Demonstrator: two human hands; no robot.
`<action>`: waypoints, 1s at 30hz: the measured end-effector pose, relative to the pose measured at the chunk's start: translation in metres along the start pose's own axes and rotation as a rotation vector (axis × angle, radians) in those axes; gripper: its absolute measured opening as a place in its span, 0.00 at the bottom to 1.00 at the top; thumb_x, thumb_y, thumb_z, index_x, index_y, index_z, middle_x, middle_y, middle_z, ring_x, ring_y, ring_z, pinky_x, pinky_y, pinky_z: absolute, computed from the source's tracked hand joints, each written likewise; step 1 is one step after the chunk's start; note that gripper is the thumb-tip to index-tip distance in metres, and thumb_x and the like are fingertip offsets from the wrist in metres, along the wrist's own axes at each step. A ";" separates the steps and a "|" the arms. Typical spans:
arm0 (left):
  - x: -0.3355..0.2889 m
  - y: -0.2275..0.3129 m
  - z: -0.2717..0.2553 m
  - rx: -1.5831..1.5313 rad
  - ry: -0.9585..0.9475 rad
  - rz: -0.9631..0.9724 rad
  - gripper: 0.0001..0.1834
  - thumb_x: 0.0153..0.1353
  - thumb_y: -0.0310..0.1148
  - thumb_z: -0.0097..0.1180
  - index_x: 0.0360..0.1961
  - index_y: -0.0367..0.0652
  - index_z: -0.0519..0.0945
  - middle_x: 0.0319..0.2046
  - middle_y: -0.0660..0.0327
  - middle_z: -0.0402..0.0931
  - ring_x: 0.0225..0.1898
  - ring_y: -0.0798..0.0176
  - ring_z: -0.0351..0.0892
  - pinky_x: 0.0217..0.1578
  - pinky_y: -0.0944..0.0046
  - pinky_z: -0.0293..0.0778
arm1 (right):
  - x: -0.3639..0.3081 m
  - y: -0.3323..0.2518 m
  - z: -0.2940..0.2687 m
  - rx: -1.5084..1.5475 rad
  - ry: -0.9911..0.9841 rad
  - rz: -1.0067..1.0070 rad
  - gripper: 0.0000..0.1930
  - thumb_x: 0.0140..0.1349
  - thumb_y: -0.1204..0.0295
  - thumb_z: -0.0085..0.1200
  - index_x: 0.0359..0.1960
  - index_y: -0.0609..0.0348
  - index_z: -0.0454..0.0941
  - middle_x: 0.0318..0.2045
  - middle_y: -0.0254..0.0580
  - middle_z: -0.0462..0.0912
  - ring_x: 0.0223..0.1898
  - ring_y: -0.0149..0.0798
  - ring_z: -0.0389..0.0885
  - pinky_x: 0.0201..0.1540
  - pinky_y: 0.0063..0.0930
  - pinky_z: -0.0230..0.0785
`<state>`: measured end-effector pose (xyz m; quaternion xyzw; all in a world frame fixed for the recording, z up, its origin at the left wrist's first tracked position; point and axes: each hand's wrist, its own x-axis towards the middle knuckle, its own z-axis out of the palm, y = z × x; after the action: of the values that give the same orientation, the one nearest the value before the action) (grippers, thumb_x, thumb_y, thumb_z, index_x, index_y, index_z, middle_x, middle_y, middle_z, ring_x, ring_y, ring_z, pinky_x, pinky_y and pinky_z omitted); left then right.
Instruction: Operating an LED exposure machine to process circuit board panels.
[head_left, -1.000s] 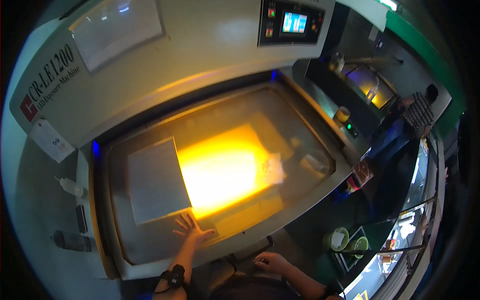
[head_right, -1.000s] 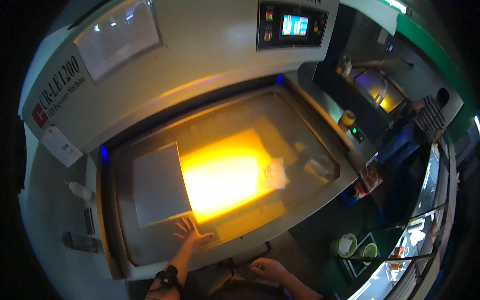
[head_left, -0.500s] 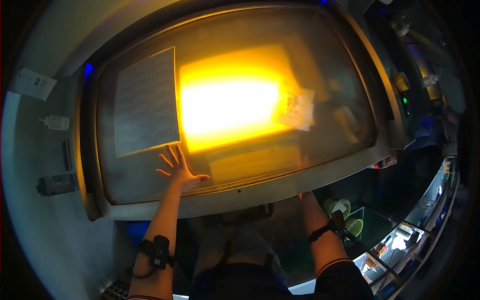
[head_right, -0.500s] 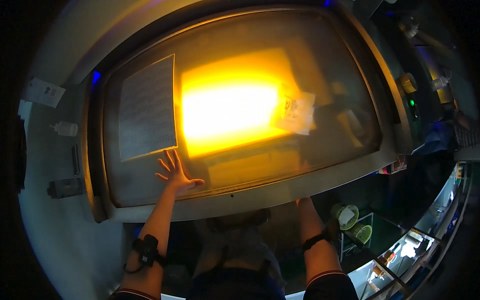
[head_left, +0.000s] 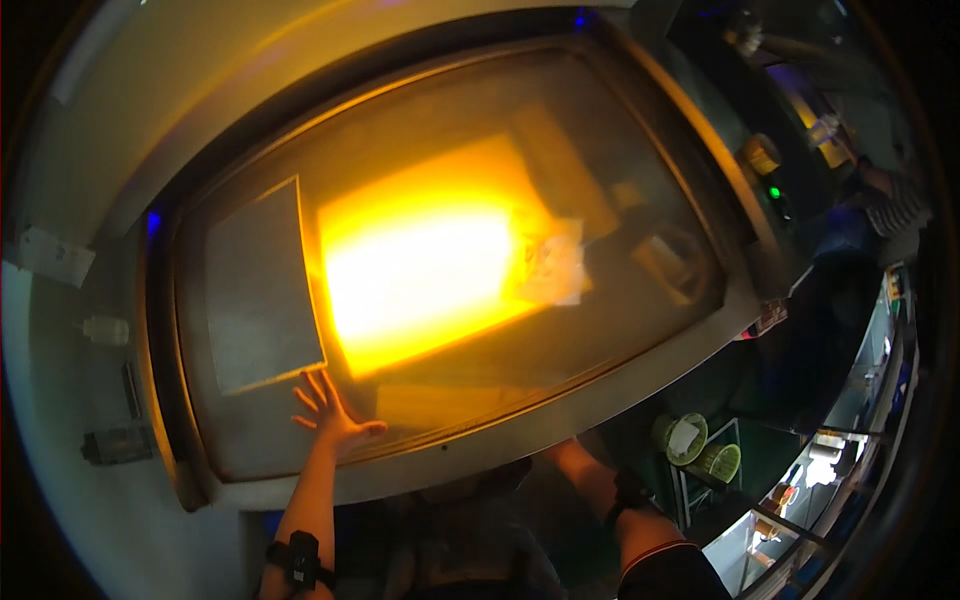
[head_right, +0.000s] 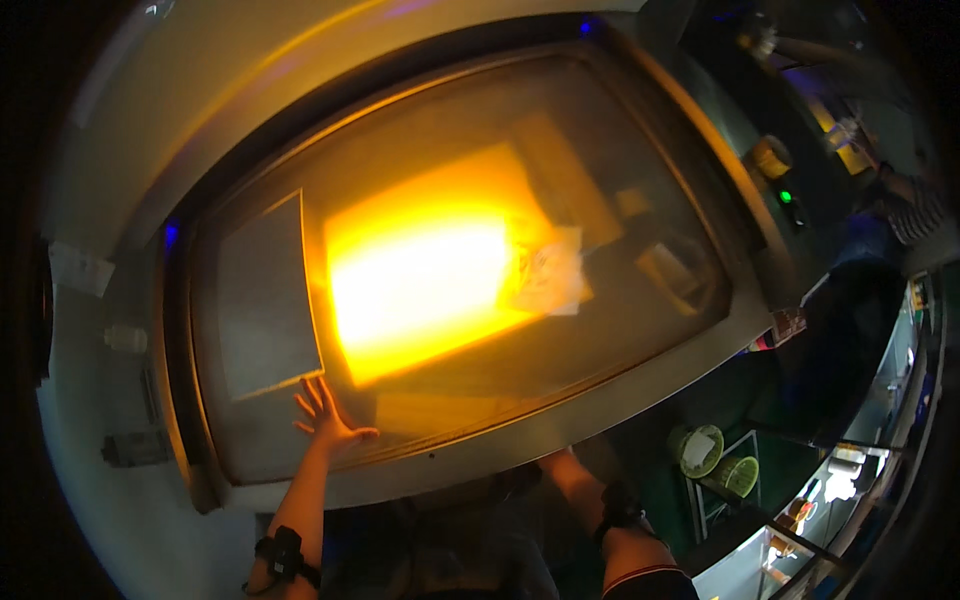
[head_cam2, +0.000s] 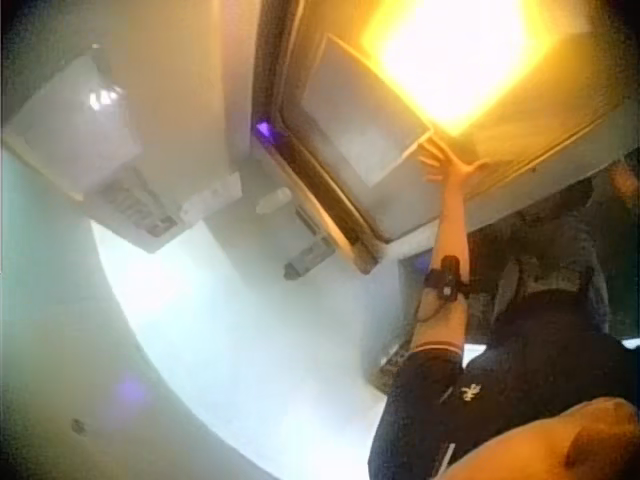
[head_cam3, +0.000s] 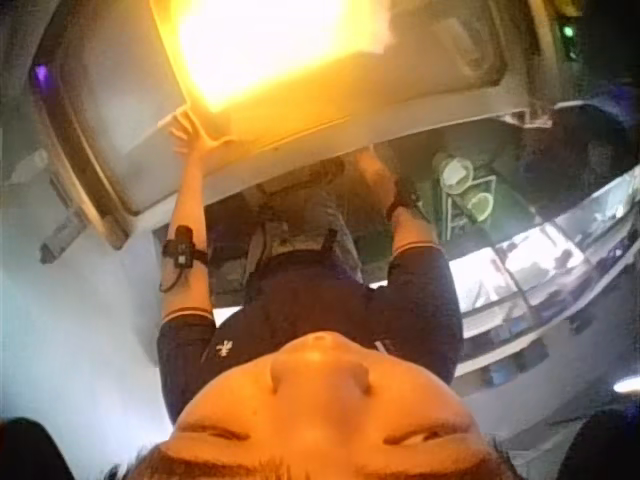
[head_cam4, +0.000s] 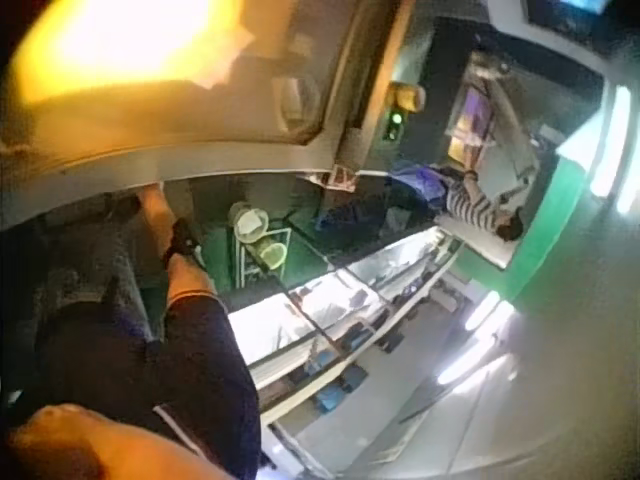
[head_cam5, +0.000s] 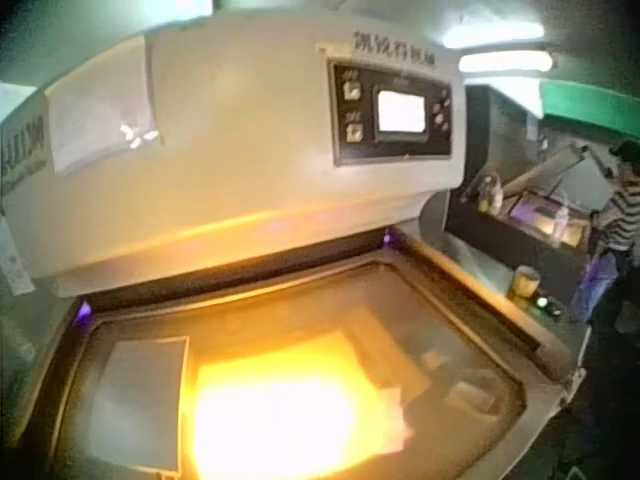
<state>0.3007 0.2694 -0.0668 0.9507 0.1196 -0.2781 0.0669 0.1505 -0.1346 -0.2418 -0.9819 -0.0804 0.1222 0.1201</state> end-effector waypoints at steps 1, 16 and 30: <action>0.003 0.008 0.001 -0.010 0.016 0.037 0.92 0.16 0.81 0.67 0.74 0.58 0.20 0.74 0.57 0.05 0.73 0.39 0.03 0.61 0.17 0.19 | 0.000 0.004 -0.002 -0.008 0.024 -0.015 0.26 0.68 0.60 0.46 0.66 0.55 0.68 0.65 0.53 0.70 0.67 0.57 0.66 0.70 0.52 0.55; -0.006 -0.006 -0.008 -0.072 0.028 0.015 0.89 0.21 0.76 0.71 0.74 0.56 0.21 0.74 0.55 0.06 0.73 0.40 0.04 0.61 0.18 0.16 | -0.376 -0.004 -0.108 0.772 -0.317 0.911 0.16 0.57 0.68 0.58 0.48 0.53 0.81 0.37 0.51 0.86 0.36 0.51 0.85 0.43 0.41 0.78; -0.087 0.036 -0.024 -0.012 0.204 0.723 0.75 0.35 0.72 0.69 0.77 0.55 0.38 0.77 0.54 0.24 0.76 0.38 0.21 0.66 0.21 0.28 | -0.303 0.033 -0.224 0.213 0.434 0.315 0.12 0.69 0.67 0.47 0.43 0.59 0.81 0.32 0.46 0.85 0.34 0.43 0.85 0.35 0.37 0.77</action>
<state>0.2514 0.2224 0.0027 0.9539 -0.2164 -0.1399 0.1539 -0.0772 -0.2711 0.0277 -0.9674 0.1138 -0.0658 0.2164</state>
